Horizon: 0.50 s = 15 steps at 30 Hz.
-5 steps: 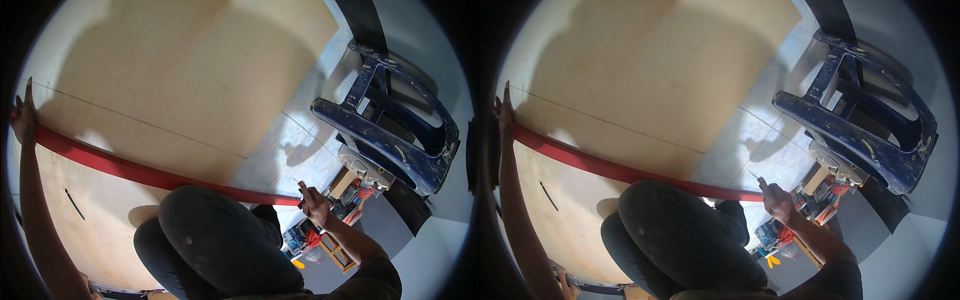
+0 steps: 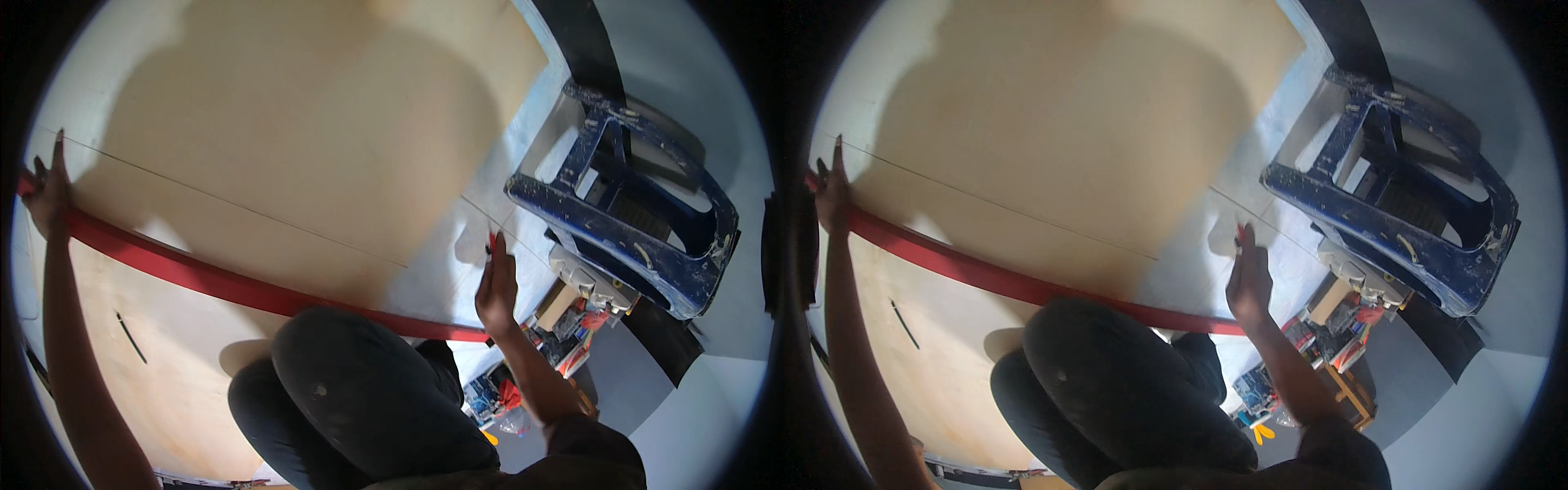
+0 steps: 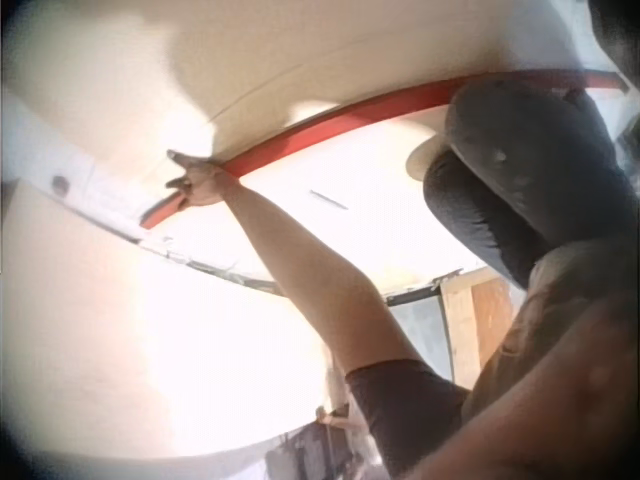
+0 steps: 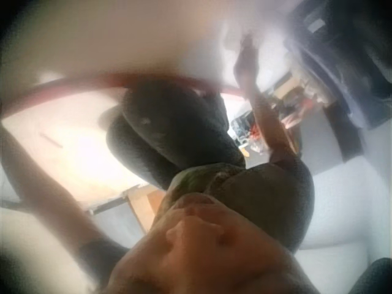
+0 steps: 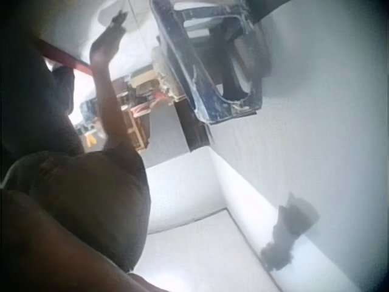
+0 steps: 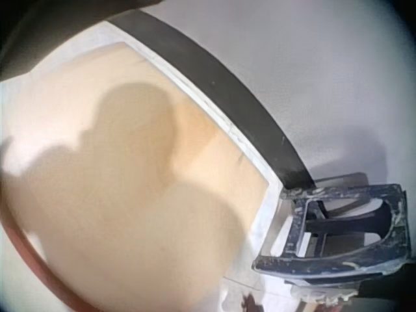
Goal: The person uses a red straightedge and a utility knife to score and cut a large sheet of plywood on the floor. They repeatedly align the straightedge, score the wood, and separate the cut sections.
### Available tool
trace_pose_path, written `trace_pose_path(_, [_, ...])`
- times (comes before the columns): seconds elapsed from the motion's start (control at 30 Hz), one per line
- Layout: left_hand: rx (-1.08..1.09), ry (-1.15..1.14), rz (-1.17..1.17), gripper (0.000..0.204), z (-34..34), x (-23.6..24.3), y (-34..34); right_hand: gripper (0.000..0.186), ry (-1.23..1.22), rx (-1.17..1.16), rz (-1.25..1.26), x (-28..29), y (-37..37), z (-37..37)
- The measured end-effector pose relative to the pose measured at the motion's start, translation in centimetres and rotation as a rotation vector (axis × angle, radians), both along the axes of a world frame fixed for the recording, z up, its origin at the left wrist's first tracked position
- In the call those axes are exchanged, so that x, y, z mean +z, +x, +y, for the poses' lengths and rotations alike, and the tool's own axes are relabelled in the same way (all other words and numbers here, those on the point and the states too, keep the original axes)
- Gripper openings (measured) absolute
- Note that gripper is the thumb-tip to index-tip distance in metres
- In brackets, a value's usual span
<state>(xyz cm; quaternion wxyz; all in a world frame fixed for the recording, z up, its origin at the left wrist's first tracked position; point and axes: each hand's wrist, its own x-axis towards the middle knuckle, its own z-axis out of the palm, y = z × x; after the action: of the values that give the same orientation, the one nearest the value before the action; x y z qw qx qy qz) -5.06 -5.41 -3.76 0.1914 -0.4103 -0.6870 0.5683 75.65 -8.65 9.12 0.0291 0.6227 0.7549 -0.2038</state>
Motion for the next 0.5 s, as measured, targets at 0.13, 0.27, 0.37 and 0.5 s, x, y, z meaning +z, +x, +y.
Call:
trace_pose_path(0.13, [0.028, 0.194, -0.137, 0.057, 0.1, -0.2, 2.0, 0.061, 0.226, -0.309, -0.091, -8.2, -2.2, 4.1])
trace_pose_path(0.27, [0.393, 1.108, -0.580, 0.110, 2.6, 2.7, 6.5, 0.075, 0.358, -0.373, -0.392, -9.5, -3.9, 6.1])
trace_pose_path(0.37, [0.387, 1.107, -0.524, 0.108, 2.1, 3.9, 6.6, 0.079, 0.631, -0.116, -0.173, -7.2, -10.2, 11.9])
trace_pose_path(0.5, [0.459, 1.174, -0.583, 0.106, 1.5, 5.6, 6.0, 0.088, 0.428, 0.045, 0.275, -4.7, -20.5, 27.6])
